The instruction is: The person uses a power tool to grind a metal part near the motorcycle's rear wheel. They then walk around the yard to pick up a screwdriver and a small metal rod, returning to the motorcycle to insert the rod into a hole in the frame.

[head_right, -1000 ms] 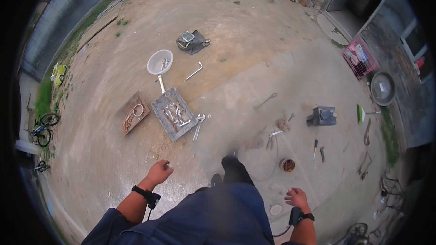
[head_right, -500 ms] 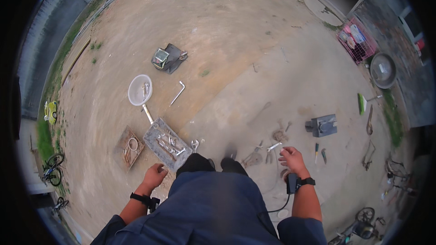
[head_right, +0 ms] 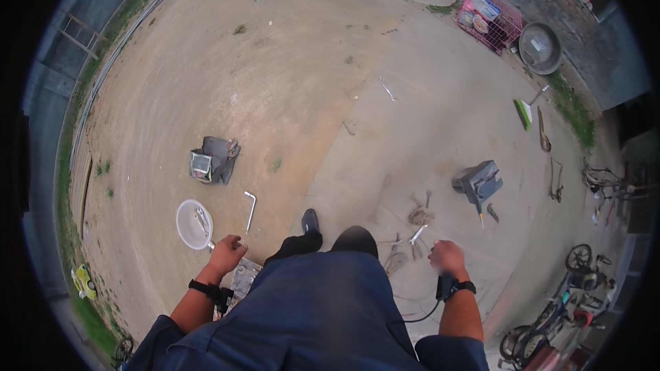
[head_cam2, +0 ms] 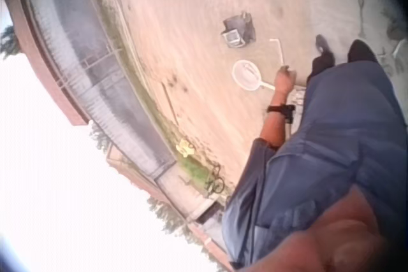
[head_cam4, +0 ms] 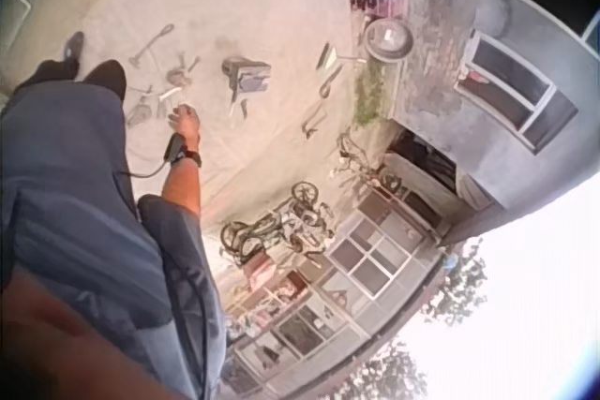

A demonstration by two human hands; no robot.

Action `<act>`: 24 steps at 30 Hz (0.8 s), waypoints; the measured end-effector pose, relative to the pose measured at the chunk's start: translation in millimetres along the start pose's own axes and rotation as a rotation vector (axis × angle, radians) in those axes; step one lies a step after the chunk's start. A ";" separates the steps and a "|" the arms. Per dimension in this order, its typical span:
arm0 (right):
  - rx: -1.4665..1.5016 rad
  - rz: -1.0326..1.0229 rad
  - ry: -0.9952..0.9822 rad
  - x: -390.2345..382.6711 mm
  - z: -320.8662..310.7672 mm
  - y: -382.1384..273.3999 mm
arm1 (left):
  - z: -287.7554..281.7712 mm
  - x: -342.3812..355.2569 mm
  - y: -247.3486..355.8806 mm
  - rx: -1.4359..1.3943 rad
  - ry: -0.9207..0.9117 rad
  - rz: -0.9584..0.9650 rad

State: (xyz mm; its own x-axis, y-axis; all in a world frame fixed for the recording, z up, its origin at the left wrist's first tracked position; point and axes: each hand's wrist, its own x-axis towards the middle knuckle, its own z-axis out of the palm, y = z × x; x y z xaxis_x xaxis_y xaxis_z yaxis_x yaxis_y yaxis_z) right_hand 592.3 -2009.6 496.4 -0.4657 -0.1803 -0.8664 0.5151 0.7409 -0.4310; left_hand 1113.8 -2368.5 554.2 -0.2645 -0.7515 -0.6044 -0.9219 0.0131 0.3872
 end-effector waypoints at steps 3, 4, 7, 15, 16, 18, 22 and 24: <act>0.055 0.040 -0.039 0.1 23.9 -4.9 | -43.5 66.4 33.6 0.078 -0.047 0.071; 0.081 0.048 -0.053 2.7 30.4 -7.3 | -53.5 88.3 48.9 0.107 -0.058 0.100; 0.145 0.069 -0.045 23.2 36.6 -15.2 | -73.4 150.8 106.9 0.164 -0.119 0.168; 0.317 0.118 -0.007 138.7 63.8 -85.7 | -60.3 286.7 242.8 0.280 -0.246 0.255; 0.338 0.093 -0.013 150.9 71.7 -102.0 | -56.0 304.1 259.7 0.304 -0.267 0.272; 0.384 0.051 -0.026 171.7 88.2 -132.6 | -51.1 333.5 298.3 0.361 -0.314 0.301; 0.424 0.009 -0.088 219.4 124.3 -194.6 | -38.0 378.1 344.9 0.410 -0.367 0.346; 0.423 0.018 -0.101 252.0 143.6 -209.8 | -23.8 407.2 354.4 0.379 -0.416 0.348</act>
State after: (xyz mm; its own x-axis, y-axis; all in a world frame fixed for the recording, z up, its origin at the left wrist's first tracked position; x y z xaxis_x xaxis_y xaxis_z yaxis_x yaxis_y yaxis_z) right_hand 470.2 -2303.4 332.3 -0.3921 -0.2477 -0.8859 0.7819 0.4176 -0.4628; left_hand 686.1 -2685.6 461.8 -0.5824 -0.3452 -0.7359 -0.7784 0.4978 0.3825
